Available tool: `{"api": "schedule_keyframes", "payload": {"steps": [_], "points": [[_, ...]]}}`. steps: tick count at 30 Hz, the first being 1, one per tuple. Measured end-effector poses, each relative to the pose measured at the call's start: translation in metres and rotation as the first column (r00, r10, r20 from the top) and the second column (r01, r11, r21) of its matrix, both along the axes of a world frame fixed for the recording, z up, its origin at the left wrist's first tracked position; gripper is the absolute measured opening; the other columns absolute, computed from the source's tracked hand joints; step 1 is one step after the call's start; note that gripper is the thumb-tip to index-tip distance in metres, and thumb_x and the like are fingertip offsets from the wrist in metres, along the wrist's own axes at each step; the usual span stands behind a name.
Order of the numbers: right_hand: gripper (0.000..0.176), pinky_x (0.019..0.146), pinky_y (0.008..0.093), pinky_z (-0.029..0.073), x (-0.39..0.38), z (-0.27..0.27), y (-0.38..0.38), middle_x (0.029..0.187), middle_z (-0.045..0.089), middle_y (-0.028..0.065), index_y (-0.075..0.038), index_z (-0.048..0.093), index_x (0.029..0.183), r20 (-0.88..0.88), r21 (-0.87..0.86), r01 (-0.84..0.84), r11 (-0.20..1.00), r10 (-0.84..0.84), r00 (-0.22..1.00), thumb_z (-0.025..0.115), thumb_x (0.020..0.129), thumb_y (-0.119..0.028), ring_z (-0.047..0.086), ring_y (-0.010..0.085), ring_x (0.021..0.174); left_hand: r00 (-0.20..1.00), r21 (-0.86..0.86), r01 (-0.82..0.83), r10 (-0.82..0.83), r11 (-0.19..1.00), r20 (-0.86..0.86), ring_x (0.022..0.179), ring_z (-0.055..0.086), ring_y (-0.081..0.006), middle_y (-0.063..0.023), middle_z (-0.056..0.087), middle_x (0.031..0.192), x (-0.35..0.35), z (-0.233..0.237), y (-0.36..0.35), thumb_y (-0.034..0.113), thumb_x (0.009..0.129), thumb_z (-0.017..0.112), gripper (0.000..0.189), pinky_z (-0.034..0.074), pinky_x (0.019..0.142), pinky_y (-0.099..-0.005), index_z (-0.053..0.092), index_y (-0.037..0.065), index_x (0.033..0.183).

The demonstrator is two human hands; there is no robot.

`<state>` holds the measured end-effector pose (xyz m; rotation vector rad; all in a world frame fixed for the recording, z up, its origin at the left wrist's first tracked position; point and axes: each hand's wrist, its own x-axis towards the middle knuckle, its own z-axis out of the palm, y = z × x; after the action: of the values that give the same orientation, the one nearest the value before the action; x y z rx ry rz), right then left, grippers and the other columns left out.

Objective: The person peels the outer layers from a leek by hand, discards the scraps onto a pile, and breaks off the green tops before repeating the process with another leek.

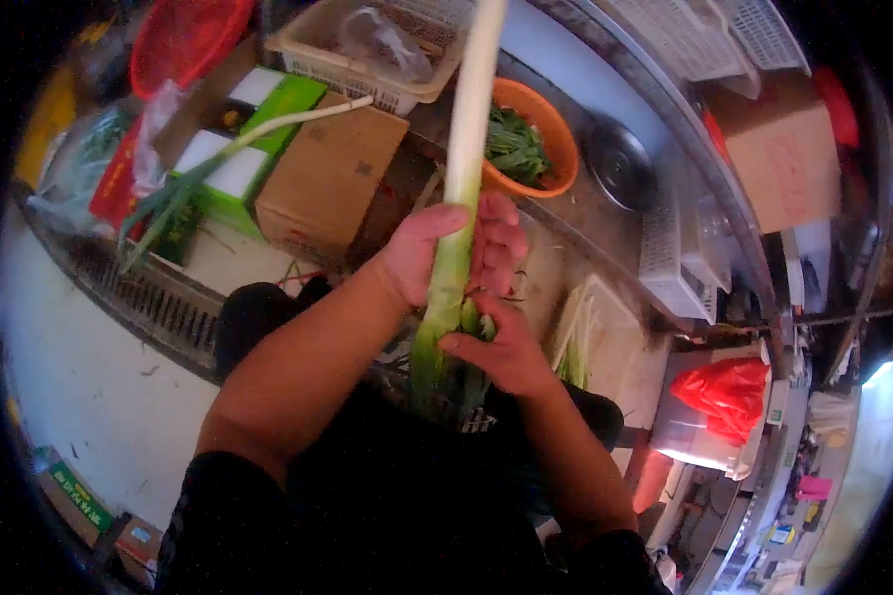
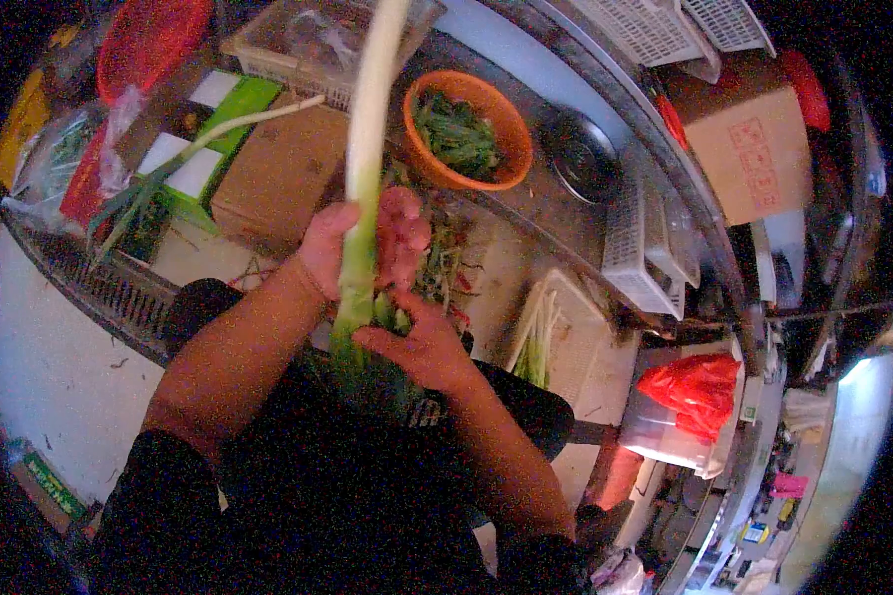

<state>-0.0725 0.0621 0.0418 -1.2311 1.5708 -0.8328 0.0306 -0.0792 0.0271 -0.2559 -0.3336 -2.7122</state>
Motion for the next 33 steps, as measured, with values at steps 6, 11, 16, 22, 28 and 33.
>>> {"api": "schedule_keyframes", "payload": {"steps": [6,11,16,22,28,33], "points": [[0.051,0.087,0.0352,0.047,-0.008,-0.010,0.000,0.104,0.066,0.0124,-0.004,0.060,0.113,-0.302,-0.119,0.190,0.975,-0.218,0.928,0.077,0.076,-0.034,0.062,0.0215,0.097,0.918,-0.250,-0.079,0.168,0.965,0.360,0.061,0.054,-0.0158,-0.0049,0.056,0.073,-0.010,-0.006,0.003,0.011,0.084,0.067,0.020,0.047,0.059,-0.0315,0.055,0.005,0.098],[0.051,0.086,0.0373,0.048,-0.018,-0.004,0.004,0.103,0.067,0.0132,-0.003,0.059,0.112,-0.167,-0.017,0.051,0.999,-0.053,0.984,0.076,0.076,-0.035,0.063,0.0249,0.095,0.928,-0.330,-0.037,0.155,0.943,0.339,0.052,0.048,-0.0128,-0.0037,0.053,0.068,-0.003,-0.003,0.004,0.011,0.084,0.066,0.016,0.043,0.055,-0.0302,0.053,0.005,0.093],[0.037,0.089,0.0311,0.043,-0.017,0.013,0.001,0.109,0.060,0.0077,-0.002,0.060,0.110,-0.273,0.025,-0.036,0.999,0.041,0.961,0.075,0.078,-0.012,0.056,0.0193,0.103,0.939,-0.426,0.052,0.101,0.903,0.329,0.050,0.047,-0.0114,-0.0030,0.052,0.065,-0.001,0.004,0.000,0.008,0.082,0.064,0.016,0.043,0.052,-0.0285,0.053,0.005,0.092],[0.037,0.083,0.0387,0.047,-0.017,0.029,-0.002,0.101,0.061,0.0175,-0.003,0.057,0.110,-0.422,0.074,-0.257,0.964,0.264,0.867,0.072,0.079,-0.015,0.060,0.0324,0.091,0.939,-0.515,0.217,-0.033,0.829,0.342,0.049,0.047,-0.0101,-0.0023,0.052,0.065,0.000,0.007,0.001,0.009,0.081,0.065,0.015,0.042,0.047,-0.0278,0.054,0.005,0.091],[0.041,0.081,0.0462,0.048,-0.013,0.038,0.003,0.101,0.062,0.0185,-0.006,0.056,0.111,-0.666,0.297,-0.555,0.777,0.585,0.463,0.070,0.074,-0.018,0.060,0.0388,0.093,0.856,-0.623,0.399,-0.030,0.673,0.516,0.046,0.045,-0.0100,-0.0025,0.052,0.065,0.002,0.013,0.002,0.009,0.081,0.064,0.016,0.038,0.045,-0.0261,0.054,0.004,0.092],[0.041,0.078,0.0407,0.048,-0.023,0.021,0.009,0.094,0.063,0.0174,-0.005,0.056,0.108,-0.584,0.257,-0.199,0.946,0.316,0.748,0.072,0.073,-0.018,0.061,0.0343,0.087,0.846,-0.534,0.088,0.220,0.841,0.486,0.059,0.051,-0.0116,-0.0039,0.055,0.074,-0.010,-0.003,-0.002,0.014,0.083,0.064,0.027,0.043,0.054,-0.0256,0.053,0.005,0.106]]}}
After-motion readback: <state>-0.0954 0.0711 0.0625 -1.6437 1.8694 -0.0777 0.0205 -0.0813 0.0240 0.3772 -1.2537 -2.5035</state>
